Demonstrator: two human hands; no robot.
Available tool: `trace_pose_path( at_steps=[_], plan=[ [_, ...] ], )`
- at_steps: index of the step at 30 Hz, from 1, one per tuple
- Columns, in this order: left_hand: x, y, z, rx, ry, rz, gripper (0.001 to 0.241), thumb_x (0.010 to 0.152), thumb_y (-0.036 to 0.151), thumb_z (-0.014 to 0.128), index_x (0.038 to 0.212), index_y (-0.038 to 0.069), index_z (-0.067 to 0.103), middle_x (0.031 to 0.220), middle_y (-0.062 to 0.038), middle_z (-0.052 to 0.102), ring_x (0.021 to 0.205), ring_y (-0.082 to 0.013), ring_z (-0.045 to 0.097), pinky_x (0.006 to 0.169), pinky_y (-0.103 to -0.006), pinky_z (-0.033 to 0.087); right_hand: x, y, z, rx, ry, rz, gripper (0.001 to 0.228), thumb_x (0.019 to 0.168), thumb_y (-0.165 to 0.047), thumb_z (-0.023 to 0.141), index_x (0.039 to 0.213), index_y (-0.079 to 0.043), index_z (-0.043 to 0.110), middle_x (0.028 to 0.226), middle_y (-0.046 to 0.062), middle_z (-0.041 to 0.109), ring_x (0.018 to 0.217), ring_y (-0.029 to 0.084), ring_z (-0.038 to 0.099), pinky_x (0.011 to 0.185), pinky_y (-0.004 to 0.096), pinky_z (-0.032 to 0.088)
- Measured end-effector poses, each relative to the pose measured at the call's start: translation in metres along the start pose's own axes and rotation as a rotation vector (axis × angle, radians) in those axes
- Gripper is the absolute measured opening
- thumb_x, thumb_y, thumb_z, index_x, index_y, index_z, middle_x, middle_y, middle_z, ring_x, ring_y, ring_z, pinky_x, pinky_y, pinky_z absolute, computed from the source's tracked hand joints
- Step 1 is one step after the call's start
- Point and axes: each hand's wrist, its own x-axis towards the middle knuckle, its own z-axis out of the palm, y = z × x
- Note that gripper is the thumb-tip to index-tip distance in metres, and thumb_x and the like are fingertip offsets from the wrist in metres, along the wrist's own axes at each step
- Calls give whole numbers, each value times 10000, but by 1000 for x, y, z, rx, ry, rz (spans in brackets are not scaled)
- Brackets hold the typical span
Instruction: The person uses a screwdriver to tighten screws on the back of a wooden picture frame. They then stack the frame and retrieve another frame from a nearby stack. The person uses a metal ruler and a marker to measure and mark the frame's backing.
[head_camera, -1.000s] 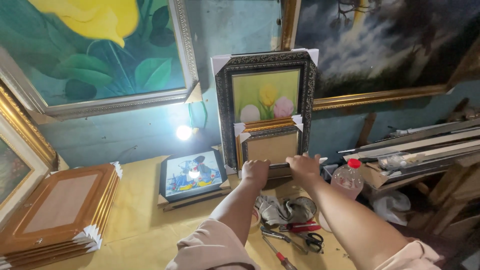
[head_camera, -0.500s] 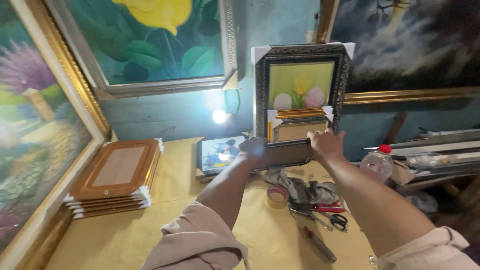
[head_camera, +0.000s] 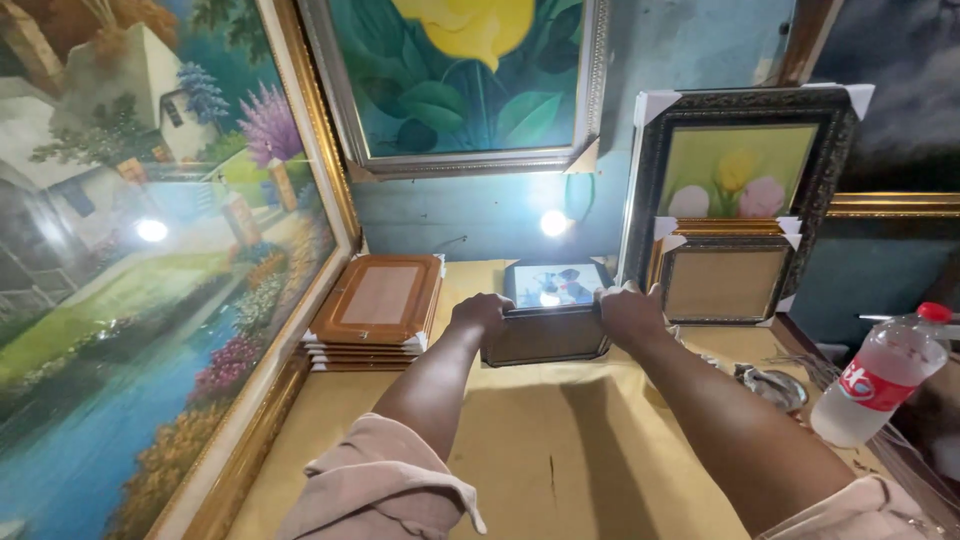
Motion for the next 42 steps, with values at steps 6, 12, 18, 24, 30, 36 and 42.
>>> trace_pose_path(
  at_steps=[6,12,18,24,30,36,42],
  plan=[
    [-79,-13,-1,128,-9,38,243,819,229,483,956,127,656,899,-112,663,936,-307,623,843,-438,469,-55,-25,-1,148,38,-316,266,761,-415,602,895,-191,551,900,-24,598,1016,183,504,891,414,346],
    [-102,-51,81,166,48,193,362,781,147,572,1116,272,520,1081,10,576,1054,-221,508,875,-407,402,-81,-26,63,744,-18,-414,293,533,-221,719,702,-143,492,745,95,603,807,341,600,670,440,459],
    [-139,-50,130,99,143,220,359,691,186,685,1004,255,524,1028,49,499,1006,-189,438,850,-397,411,-130,-46,79,839,-118,-178,347,508,-197,746,765,-156,515,749,43,596,742,238,625,627,371,491],
    [-164,-41,158,-28,328,300,373,747,171,674,1087,199,522,1154,12,516,1075,-241,422,752,-464,451,-146,-30,135,733,-9,-311,570,663,-300,756,1182,-198,546,1309,-49,456,1287,174,303,989,386,324],
    [-173,-31,157,-142,401,267,314,788,189,576,1101,184,554,1166,5,541,1121,-239,423,833,-474,381,-152,-28,130,696,104,-380,590,679,-379,736,1201,-194,532,1306,-24,460,1276,203,316,995,401,300],
    [-174,-29,155,-123,411,286,298,793,210,567,1090,184,557,1174,11,528,1105,-230,425,810,-444,374,-154,-30,130,718,92,-326,576,658,-381,726,1184,-221,553,1301,-31,469,1282,199,312,972,415,316],
    [-172,-31,156,-101,429,298,305,779,217,574,1081,175,567,1160,1,534,1088,-245,437,820,-471,371,-153,-32,134,694,132,-349,590,620,-330,732,1174,-219,563,1306,-22,462,1283,201,310,988,390,298]
  ],
)
